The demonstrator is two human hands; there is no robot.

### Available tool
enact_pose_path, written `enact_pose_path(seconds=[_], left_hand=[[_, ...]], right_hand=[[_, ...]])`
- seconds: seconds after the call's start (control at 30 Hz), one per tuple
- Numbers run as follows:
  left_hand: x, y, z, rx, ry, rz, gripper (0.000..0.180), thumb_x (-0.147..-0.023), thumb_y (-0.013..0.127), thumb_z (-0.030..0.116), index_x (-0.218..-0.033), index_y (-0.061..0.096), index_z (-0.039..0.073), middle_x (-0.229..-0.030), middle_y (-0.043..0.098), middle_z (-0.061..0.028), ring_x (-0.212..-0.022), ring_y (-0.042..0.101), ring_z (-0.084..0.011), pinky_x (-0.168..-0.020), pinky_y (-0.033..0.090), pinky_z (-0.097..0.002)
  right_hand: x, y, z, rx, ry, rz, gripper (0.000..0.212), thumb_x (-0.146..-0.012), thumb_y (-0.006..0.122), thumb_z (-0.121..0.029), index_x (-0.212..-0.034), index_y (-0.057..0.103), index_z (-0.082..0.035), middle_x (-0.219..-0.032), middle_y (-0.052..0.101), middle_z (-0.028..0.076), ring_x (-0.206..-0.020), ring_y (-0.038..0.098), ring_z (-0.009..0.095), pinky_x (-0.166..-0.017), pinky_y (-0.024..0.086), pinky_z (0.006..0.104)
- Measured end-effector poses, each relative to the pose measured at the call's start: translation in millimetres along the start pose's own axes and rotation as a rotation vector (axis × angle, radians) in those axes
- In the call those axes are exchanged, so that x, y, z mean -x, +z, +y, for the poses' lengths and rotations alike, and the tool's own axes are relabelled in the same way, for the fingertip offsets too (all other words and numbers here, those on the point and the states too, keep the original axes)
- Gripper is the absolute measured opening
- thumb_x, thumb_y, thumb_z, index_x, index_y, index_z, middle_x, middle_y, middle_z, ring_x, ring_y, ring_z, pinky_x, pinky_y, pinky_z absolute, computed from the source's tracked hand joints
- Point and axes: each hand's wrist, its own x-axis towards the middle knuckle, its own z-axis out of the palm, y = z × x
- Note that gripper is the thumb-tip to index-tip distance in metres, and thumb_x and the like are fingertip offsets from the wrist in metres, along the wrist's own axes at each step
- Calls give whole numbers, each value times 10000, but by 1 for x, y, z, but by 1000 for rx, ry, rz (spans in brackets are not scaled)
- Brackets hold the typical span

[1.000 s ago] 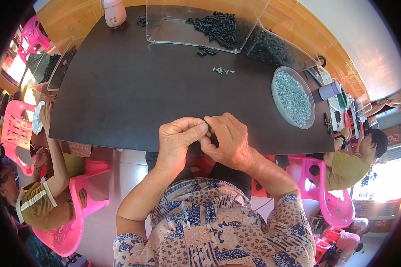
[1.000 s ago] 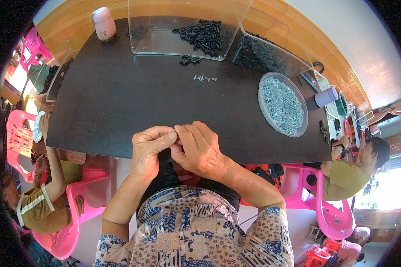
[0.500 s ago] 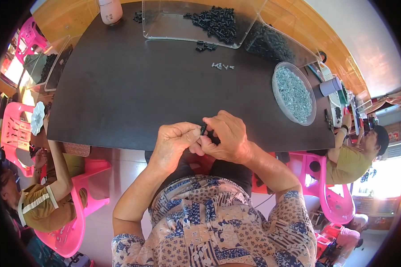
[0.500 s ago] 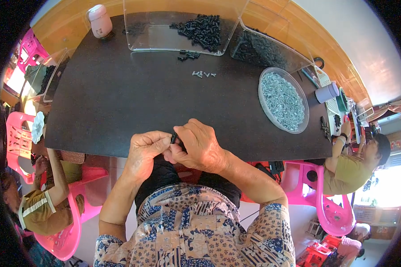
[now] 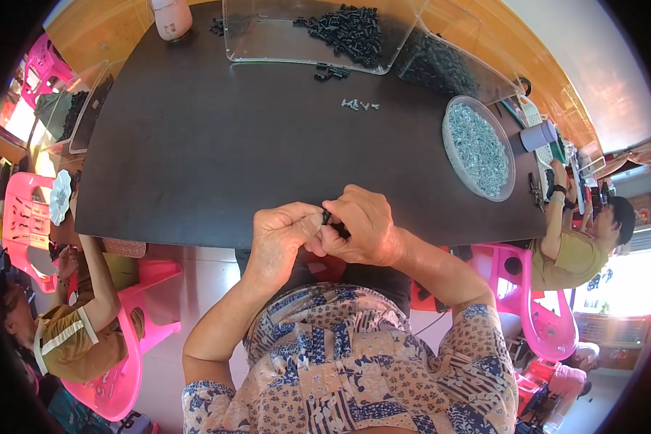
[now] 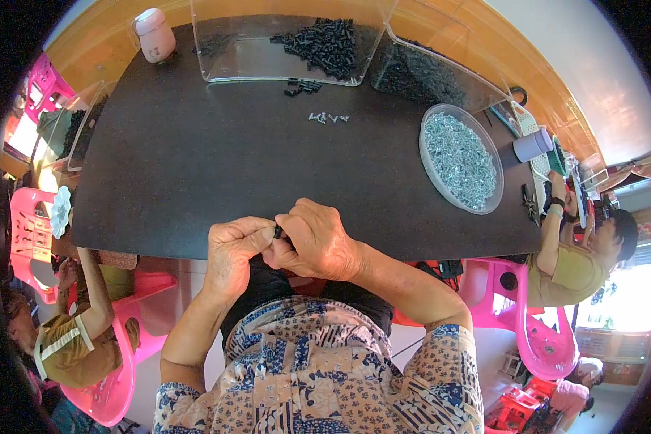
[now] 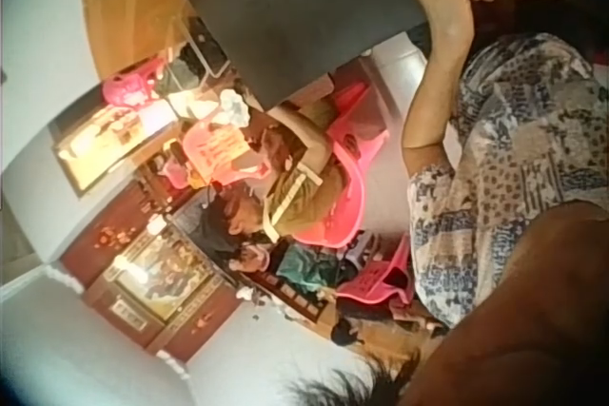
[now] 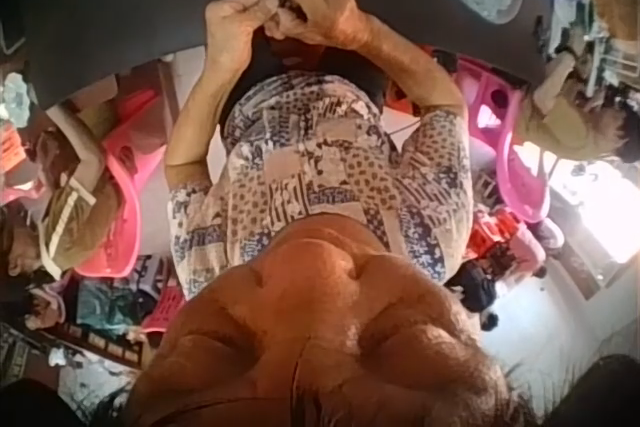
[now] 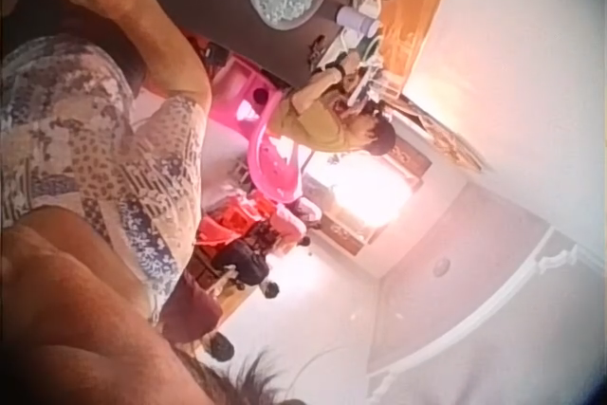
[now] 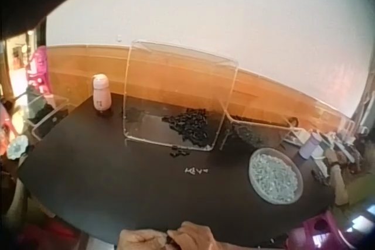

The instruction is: The person assembles small black plastic components by hand at a workbench.

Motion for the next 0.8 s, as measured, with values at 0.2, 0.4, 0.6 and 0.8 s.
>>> enact_pose_path(seconds=[0.2,0.4,0.6,0.8], left_hand=[[-4,5,10,-123,-71,-7,199,-885,560,94,-969,635,-70,-724,630,-88,-569,574,-127,-544,457,-227],[-10,-13,17,-236,-17,-13,253,-886,561,108,-1087,610,-38,-829,663,-114,-582,595,-117,-541,456,-205],[-43,-28,39,-395,-47,63,235,-837,605,90,-1021,624,-54,-785,651,-87,-585,572,-99,-548,439,-205],[-109,-32,60,-827,282,167,187,-787,602,39,-957,646,-27,-713,624,-41,-557,530,-87,-550,441,-231]], right_hand=[[1,-9,5,47,79,-24,335,-674,662,-11,-974,535,66,-679,514,115,-571,520,267,-488,439,354],[-32,-76,46,254,295,87,299,-656,632,0,-952,591,-4,-702,540,112,-631,548,280,-562,457,368],[-66,-171,146,627,482,319,301,-701,593,-75,-988,648,-4,-815,631,166,-701,616,273,-673,491,344],[-72,-216,204,1107,570,164,470,-723,596,-108,-1178,510,-27,-905,617,217,-843,602,390,-707,476,467]])
